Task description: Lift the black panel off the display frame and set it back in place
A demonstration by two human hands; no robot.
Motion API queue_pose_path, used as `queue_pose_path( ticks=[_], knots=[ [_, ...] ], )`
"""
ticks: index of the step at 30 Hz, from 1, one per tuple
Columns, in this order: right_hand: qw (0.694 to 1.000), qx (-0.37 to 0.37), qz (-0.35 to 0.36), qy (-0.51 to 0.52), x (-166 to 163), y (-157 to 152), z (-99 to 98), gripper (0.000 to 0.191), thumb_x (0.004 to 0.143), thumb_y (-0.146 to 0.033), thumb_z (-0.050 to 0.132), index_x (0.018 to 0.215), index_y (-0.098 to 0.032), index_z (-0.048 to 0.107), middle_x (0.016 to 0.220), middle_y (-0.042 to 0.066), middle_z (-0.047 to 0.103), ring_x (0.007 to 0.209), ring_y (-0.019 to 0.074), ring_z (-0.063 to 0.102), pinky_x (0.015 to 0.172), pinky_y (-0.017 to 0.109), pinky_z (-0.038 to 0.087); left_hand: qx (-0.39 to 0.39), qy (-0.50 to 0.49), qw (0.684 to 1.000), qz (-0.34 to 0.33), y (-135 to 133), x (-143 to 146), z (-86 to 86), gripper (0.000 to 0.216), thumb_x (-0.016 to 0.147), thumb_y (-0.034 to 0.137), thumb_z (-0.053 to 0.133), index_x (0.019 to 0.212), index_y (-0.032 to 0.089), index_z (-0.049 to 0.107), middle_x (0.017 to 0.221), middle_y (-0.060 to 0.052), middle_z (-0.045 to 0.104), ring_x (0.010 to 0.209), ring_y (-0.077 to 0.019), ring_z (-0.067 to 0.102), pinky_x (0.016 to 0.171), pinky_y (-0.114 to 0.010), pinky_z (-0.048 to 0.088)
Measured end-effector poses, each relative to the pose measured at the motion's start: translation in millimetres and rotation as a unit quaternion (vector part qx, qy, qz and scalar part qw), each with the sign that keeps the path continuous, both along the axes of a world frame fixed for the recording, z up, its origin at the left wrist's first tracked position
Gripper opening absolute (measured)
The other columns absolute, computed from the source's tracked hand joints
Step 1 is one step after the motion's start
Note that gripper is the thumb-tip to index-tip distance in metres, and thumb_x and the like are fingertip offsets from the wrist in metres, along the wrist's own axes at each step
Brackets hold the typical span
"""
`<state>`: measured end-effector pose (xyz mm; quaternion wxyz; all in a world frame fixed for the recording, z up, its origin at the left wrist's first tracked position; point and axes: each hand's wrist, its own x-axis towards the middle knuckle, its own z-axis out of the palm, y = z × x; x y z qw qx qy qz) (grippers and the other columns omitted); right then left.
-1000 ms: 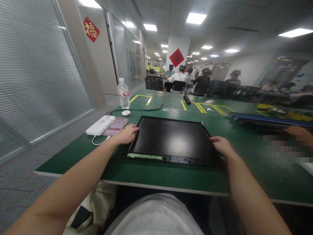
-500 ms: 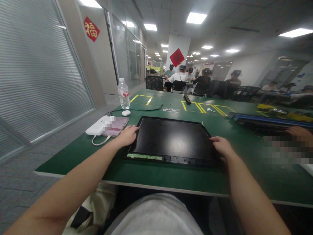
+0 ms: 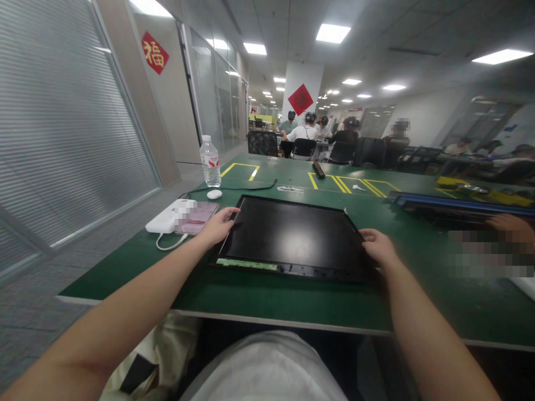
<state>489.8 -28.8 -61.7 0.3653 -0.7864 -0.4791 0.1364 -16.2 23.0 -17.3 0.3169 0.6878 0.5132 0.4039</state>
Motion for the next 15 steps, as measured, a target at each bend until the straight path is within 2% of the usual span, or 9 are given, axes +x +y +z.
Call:
queue_pose_path(
  ticks=[3, 8, 11, 15],
  knots=[
    [1.000, 0.015, -0.008, 0.013, 0, 0, -0.4, 0.049, 0.061, -0.012, 0.062, 0.108, -0.022, 0.073, 0.085, 0.005, 0.073, 0.073, 0.0196, 0.067, 0.074, 0.032, 0.053, -0.008, -0.053, 0.998, 0.015, -5, 5, 7.1, 0.045, 0.074, 0.023, 0.065, 0.119, 0.021, 0.060, 0.134, -0.012, 0.065, 0.127, -0.0311, 0.058, 0.098, -0.047, 0.053],
    [0.999, 0.011, -0.040, 0.034, -6, -1, 7.6, 0.042, 0.066, -0.022, 0.068, 0.108, -0.020, 0.073, 0.094, 0.009, 0.074, 0.080, 0.0232, 0.069, 0.079, 0.037, 0.053, 0.024, -0.027, 0.998, 0.045, -14, 5, 15.4, 0.045, 0.070, 0.028, 0.073, 0.113, 0.021, 0.063, 0.128, -0.010, 0.068, 0.115, -0.0307, 0.065, 0.098, -0.046, 0.053],
    [0.996, 0.044, -0.046, 0.059, -10, -2, 12.0, 0.034, 0.069, -0.030, 0.072, 0.101, -0.020, 0.075, 0.096, 0.011, 0.075, 0.088, 0.0264, 0.070, 0.084, 0.039, 0.053, 0.029, -0.039, 0.998, 0.036, -18, 6, 16.8, 0.046, 0.072, 0.034, 0.073, 0.114, 0.020, 0.063, 0.124, -0.010, 0.068, 0.101, -0.0298, 0.071, 0.090, -0.046, 0.057],
    [0.991, 0.058, -0.033, 0.116, -11, -4, 15.7, 0.028, 0.073, -0.033, 0.072, 0.097, -0.019, 0.077, 0.091, 0.011, 0.076, 0.089, 0.0259, 0.071, 0.082, 0.037, 0.054, 0.052, -0.118, 0.992, 0.016, -19, 9, 14.8, 0.046, 0.067, 0.035, 0.076, 0.109, 0.017, 0.065, 0.136, -0.013, 0.061, 0.105, -0.0298, 0.070, 0.095, -0.046, 0.054]
  ],
)
